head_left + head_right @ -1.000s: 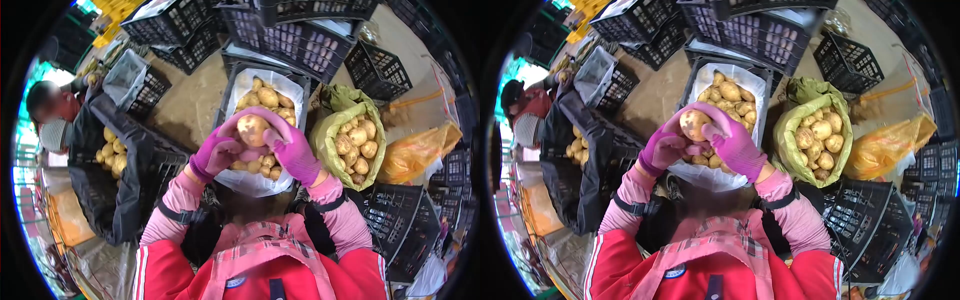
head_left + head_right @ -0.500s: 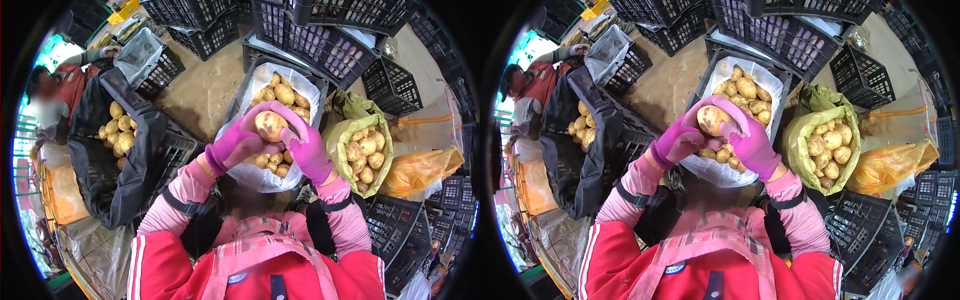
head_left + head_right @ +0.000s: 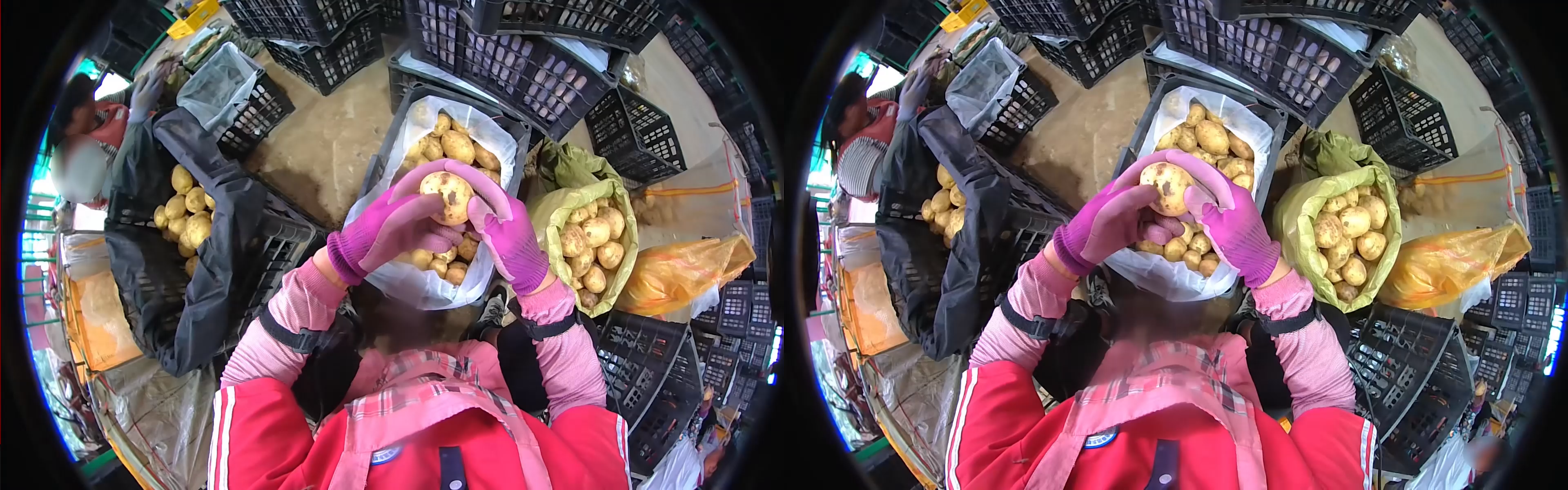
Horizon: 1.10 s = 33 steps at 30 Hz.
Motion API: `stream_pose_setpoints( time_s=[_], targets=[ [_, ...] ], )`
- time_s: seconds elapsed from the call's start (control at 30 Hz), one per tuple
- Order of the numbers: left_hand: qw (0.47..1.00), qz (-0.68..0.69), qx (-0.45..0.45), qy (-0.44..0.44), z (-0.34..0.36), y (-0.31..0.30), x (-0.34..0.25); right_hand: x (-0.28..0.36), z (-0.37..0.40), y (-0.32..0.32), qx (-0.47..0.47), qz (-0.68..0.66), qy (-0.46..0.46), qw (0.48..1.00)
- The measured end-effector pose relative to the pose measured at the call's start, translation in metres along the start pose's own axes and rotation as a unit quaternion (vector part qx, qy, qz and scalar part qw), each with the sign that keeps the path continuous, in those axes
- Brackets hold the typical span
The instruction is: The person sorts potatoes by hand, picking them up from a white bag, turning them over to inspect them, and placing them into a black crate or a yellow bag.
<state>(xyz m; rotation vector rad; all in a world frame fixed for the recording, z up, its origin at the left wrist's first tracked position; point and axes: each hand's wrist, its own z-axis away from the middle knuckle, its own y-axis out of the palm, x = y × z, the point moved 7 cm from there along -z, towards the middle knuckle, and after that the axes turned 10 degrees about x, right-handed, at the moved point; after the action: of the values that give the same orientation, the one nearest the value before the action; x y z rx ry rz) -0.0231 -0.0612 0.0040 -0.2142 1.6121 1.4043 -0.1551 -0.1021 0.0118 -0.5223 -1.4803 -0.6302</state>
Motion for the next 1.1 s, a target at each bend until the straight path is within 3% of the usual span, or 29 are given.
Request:
stream_pose_setpoints(
  time_s=[0.27,0.3,0.37,0.4,0.47,0.5,0.57,0.6,0.63,0.73,0.8,0.83,0.87,0.9,0.97,1.0,1.03,1.07,1.1],
  targets=[
    [0.997,-0.077,-0.003,0.019,0.000,-0.011,0.005,0.000,-0.002,0.002,-0.013,-0.027,0.000,1.000],
    [0.998,-0.060,-0.026,0.015,0.002,-0.014,0.006,0.000,-0.002,0.002,-0.015,-0.029,0.010,0.999],
    [0.998,-0.030,-0.048,0.004,0.002,-0.011,0.006,0.000,-0.006,0.006,0.029,-0.048,-0.066,0.996],
    [0.998,0.009,-0.057,0.031,-0.001,-0.008,0.005,-0.018,-0.005,0.007,0.022,-0.121,-0.020,0.992],
    [1.000,-0.009,-0.017,0.014,-0.006,-0.017,0.012,-0.008,-0.008,0.012,0.048,-0.136,-0.058,0.988],
    [0.995,-0.023,-0.093,0.015,-0.007,-0.011,0.010,-0.002,-0.008,0.014,0.065,-0.119,-0.069,0.988],
    [0.991,-0.122,-0.042,-0.015,-0.008,-0.005,0.006,-0.009,-0.008,0.018,0.065,-0.094,-0.050,0.992],
    [0.992,-0.125,-0.025,-0.006,-0.007,0.008,0.002,-0.018,-0.014,0.016,0.040,-0.065,-0.075,0.994],
    [0.992,-0.127,-0.014,0.007,-0.006,0.018,-0.002,-0.004,-0.008,0.017,0.057,-0.102,-0.036,0.993],
    [0.990,-0.133,-0.055,0.004,0.004,-0.004,0.003,0.004,-0.004,0.018,0.058,-0.105,-0.015,0.993],
    [0.987,-0.154,0.029,-0.039,-0.004,0.000,0.009,-0.001,-0.003,0.028,0.089,-0.163,-0.008,0.982],
    [0.984,-0.167,0.049,-0.048,0.001,-0.003,0.006,0.012,0.003,0.031,0.097,-0.153,-0.013,0.983],
    [0.992,-0.120,0.015,-0.031,0.009,-0.001,0.007,-0.010,-0.001,0.025,0.036,-0.039,-0.079,0.995],
    [0.997,-0.071,-0.029,0.000,0.014,0.001,0.011,-0.010,-0.002,0.033,0.038,-0.130,-0.066,0.989],
    [0.996,-0.087,-0.026,-0.027,0.024,-0.005,0.013,-0.030,-0.005,0.028,0.013,0.034,-0.065,0.997],
    [0.998,-0.044,-0.047,0.017,0.032,-0.011,0.020,-0.041,-0.006,0.023,-0.003,0.115,-0.061,0.992],
    [0.993,-0.092,-0.009,0.068,0.025,-0.033,0.032,-0.002,-0.006,0.030,-0.028,0.219,-0.109,0.969],
    [0.983,-0.135,0.025,0.122,0.019,-0.055,0.043,-0.002,-0.005,0.035,-0.042,0.197,-0.098,0.975],
    [0.968,-0.212,0.003,0.136,0.035,-0.042,0.035,-0.005,0.001,0.040,-0.065,0.178,-0.084,0.978]
  ],
)
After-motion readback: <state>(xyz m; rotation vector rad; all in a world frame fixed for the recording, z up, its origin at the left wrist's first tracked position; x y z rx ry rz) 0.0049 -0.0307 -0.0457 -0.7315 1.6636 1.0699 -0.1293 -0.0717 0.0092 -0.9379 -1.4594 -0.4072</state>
